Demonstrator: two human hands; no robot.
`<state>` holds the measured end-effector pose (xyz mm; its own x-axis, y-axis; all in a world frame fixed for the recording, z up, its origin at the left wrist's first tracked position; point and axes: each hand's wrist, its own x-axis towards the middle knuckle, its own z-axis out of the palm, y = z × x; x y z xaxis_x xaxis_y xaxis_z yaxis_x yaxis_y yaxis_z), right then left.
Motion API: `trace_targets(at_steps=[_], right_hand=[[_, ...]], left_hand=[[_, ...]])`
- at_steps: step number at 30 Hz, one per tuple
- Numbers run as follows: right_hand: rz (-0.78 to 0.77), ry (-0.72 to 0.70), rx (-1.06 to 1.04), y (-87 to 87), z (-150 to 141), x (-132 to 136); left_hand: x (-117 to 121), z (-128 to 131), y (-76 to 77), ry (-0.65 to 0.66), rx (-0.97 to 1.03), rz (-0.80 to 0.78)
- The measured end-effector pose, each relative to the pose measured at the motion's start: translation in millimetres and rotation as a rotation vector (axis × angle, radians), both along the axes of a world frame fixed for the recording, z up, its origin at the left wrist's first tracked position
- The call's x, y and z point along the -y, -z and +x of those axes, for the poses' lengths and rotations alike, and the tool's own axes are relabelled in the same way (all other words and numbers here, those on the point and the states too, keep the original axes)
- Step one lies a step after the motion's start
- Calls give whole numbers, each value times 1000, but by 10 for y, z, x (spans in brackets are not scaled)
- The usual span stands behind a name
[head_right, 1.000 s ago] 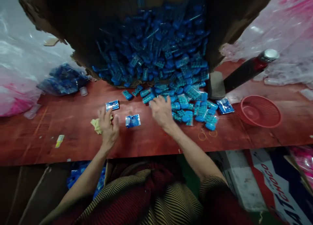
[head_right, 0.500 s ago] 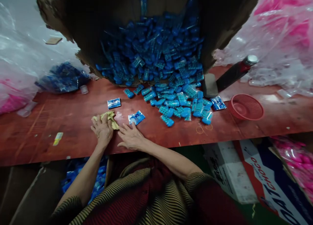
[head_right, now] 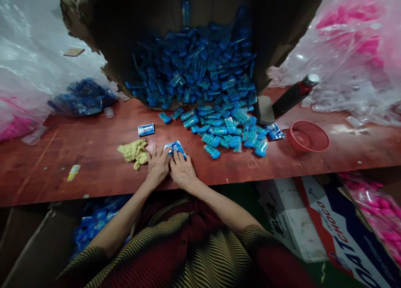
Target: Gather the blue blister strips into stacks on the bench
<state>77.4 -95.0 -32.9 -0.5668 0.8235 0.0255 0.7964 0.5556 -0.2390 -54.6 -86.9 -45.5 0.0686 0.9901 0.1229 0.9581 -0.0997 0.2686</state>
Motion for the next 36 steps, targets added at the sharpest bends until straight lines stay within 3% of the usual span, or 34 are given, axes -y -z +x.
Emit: trace_targets(at_steps=[4, 11, 17, 26, 28, 31, 33, 36], right_hand=[[7, 62, 2, -74, 43, -181], [56, 99, -25, 153, -81, -346], [2, 204, -92, 119, -266, -567], [-18, 142, -74, 148, -73, -368], [-16, 143, -63, 125, -51, -375], [-25, 145, -85, 71, -25, -400], [-28, 168, -126, 42, 5, -418], [-28, 227, -175, 26, 68, -441]], left_hand=[[-160, -101, 29, 69, -86, -74], [-318, -188, 54, 91, -138, -30], [-597, -248, 32, 42, -96, -13], [-541, -253, 162, 30, -29, -10], [-509, -268, 126, 47, 64, 19], [-397, -331, -43, 53, 179, 128], [-310, -438, -164, -64, 123, 196], [-242, -691, -205, -461, -5, 131]])
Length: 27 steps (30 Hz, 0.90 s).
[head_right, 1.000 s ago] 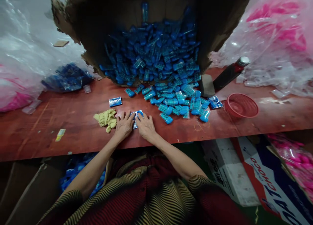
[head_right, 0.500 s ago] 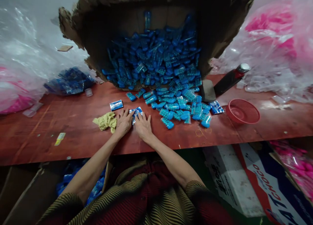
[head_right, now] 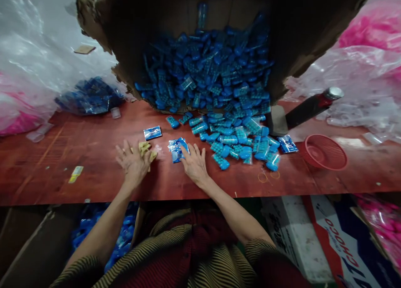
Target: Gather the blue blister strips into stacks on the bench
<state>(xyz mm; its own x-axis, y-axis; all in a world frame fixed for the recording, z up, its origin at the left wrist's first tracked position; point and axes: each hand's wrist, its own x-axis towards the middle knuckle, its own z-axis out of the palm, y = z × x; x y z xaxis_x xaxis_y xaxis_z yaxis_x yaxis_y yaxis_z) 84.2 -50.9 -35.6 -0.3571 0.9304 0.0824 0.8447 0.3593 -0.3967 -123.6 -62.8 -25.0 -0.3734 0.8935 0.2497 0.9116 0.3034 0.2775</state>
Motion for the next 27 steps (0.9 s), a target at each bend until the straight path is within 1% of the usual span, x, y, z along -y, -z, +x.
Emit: trace_targets(at_steps=[1, 2, 3, 4, 6, 7, 9, 10, 12, 13, 15, 16, 18, 19, 21, 22, 24, 27], right_hand=[[-6, 18, -12, 3, 24, -6], [-15, 36, -24, 8, 49, -10], [-25, 52, -37, 15, 76, -12], [-35, 61, -53, 21, 106, -11], [-48, 65, -87, 33, 172, -5], [-52, 65, -103, 38, 208, 1], [-49, 70, -136, 46, 276, 14], [-45, 79, -151, 51, 303, 20], [-38, 92, -172, 62, 335, 31], [-34, 93, -175, 69, 340, 36], [-28, 84, -170, 89, 334, 49], [-26, 75, -166, 101, 327, 57], [-21, 55, -166, 125, 318, 78], [-16, 49, -173, 136, 319, 90], [-1, 51, -204, 153, 337, 114], [10, 56, -227, 159, 351, 125], [33, 66, -277, 169, 383, 141], [57, 69, -327, 184, 423, 146]], left_hand=[[1, -89, 28, -56, -8, -63], [-6, -169, 67, -81, -15, -106], [-16, -234, 107, -79, -20, -129], [-28, -278, 140, -69, -19, -125], [-49, -287, 158, -37, 11, -42], [-60, -249, 138, -9, 42, 19], [-101, -94, 59, 91, 120, 142], [-137, 14, 12, 161, 158, 184], [-249, 256, -59, 295, 202, 212], [-318, 375, -72, 355, 199, 189], [-457, 572, -56, 468, 126, 36], [-513, 640, -35, 503, 69, -58], [-570, 712, 7, 526, -10, -163], [-569, 721, 19, 515, -32, -170], [-515, 716, 31, 493, -52, -110], [-472, 712, 36, 505, -60, -76], [-381, 717, 65, 578, -77, -53], [-272, 751, 144, 676, -75, -108]])
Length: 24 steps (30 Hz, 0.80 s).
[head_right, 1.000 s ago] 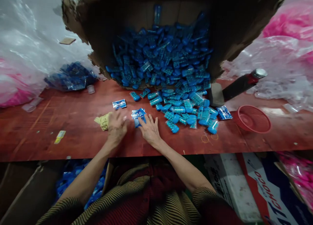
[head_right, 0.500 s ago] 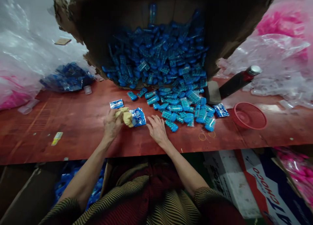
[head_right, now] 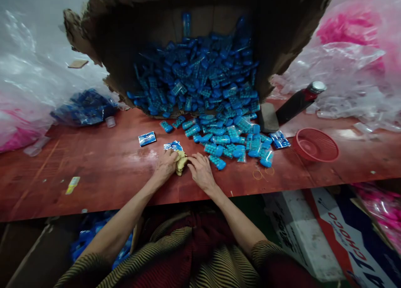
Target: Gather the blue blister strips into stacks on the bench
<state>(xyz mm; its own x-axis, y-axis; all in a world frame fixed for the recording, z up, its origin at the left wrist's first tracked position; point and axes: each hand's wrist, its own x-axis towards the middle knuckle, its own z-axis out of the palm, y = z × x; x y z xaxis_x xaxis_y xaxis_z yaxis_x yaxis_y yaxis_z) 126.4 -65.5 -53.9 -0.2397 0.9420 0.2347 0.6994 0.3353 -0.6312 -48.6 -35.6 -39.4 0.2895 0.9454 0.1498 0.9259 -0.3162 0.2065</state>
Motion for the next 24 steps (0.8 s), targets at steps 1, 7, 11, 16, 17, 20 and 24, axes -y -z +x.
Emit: trace_targets(at_steps=[1, 7, 11, 16, 17, 20, 24], right_hand=[[4, -1, -7, 3, 9, -3], [41, -18, -101, -104, 50, -45], [26, -51, -157, -227, 49, -76], [-24, -87, -125, -192, 4, -80], [-30, -97, -101, -172, -6, -80], [-39, -134, -34, -153, -28, -100], [-25, -142, 10, -275, -89, -207]], left_hand=[[29, 10, 21, 4, 16, -6], [88, -112, -124, -161, 213, 249], [-28, -412, -295, -376, 190, 397], [45, -542, -196, -356, 81, 324], [85, -511, -143, -312, 48, 265], [164, -409, -12, -202, -44, 115], [125, -452, -43, -301, -90, 70]])
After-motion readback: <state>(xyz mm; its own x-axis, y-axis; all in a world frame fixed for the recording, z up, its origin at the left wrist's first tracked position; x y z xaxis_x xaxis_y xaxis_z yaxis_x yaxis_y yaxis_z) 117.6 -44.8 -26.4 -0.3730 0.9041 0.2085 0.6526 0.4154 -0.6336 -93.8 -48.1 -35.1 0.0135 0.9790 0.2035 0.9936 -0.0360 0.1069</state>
